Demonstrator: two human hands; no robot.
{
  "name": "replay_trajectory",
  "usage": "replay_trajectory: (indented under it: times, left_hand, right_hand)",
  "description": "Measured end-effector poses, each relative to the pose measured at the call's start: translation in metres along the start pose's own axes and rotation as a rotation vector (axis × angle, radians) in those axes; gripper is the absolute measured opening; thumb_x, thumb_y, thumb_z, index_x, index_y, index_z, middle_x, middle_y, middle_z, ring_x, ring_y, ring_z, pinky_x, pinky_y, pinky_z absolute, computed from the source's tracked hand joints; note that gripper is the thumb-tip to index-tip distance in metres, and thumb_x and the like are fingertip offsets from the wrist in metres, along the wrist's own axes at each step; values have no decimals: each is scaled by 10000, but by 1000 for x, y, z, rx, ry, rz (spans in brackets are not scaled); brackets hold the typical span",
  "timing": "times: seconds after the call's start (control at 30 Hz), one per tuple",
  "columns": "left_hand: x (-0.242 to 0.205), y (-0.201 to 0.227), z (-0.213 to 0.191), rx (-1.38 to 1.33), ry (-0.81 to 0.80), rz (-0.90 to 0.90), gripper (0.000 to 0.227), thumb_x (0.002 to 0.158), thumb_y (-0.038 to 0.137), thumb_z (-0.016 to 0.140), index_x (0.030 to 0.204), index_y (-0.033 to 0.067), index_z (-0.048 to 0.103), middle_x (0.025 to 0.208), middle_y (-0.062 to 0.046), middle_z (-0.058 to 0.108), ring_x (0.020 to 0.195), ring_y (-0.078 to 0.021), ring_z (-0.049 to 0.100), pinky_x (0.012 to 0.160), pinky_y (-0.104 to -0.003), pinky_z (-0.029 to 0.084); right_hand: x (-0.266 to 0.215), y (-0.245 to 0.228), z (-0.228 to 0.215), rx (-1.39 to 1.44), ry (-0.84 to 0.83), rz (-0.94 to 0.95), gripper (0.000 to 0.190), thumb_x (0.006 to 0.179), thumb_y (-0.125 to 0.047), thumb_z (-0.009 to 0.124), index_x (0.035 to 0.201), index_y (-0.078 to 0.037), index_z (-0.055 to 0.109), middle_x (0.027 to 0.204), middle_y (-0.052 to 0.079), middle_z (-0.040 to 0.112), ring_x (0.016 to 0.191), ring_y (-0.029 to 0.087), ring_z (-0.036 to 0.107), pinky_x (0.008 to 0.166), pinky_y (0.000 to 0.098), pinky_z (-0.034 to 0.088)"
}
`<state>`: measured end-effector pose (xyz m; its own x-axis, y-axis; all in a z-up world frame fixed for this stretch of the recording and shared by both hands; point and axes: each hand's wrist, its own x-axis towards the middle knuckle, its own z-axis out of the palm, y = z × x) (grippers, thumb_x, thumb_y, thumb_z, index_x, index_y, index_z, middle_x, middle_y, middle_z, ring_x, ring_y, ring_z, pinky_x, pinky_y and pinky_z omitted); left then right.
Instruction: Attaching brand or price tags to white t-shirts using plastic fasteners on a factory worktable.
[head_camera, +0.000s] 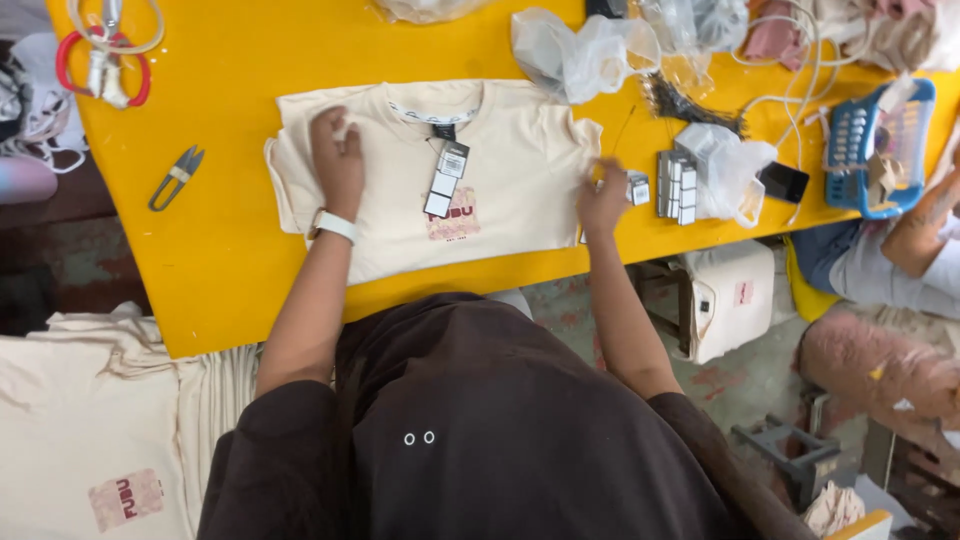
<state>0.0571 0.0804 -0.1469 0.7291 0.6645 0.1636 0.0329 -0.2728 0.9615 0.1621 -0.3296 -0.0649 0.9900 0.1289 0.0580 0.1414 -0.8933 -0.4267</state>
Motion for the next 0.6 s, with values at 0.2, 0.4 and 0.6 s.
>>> replay_trajectory:
  times: [0.2, 0.4, 0.6]
  left_hand:
    - [-25, 68, -34, 116, -125, 178, 291, 959, -56, 654, 1224, 49, 597, 1238, -122, 541, 1222, -365, 564, 1074, -469, 420]
    - [-75, 84, -14, 182, -385, 121, 358, 878, -18, 669, 1229, 37, 622, 1203, -153, 573, 1178, -404, 600, 1044, -475, 460]
    - [-64, 124, 30, 279, -606, -29, 325, 949, 107, 651, 1273, 141, 644, 1274, -39, 589, 1223, -266, 627, 1031, -399, 498]
  right_hand:
    - [29, 15, -23, 216, 161, 147, 432, 936, -132, 819, 1332, -173, 652, 1322, 102, 634, 1208, 357, 614, 1004, 544, 496]
    - [138, -4, 21, 650, 90, 54, 1450, 624, -164, 1143, 1635, -44, 111, 1569, 411, 269, 1457, 619, 300, 1266, 624, 256]
    - [219, -35, 33, 770, 192, -175, 310, 812, 52, 784, 1097, -40, 702, 1004, 154, 683, 991, 285, 656, 981, 420, 490]
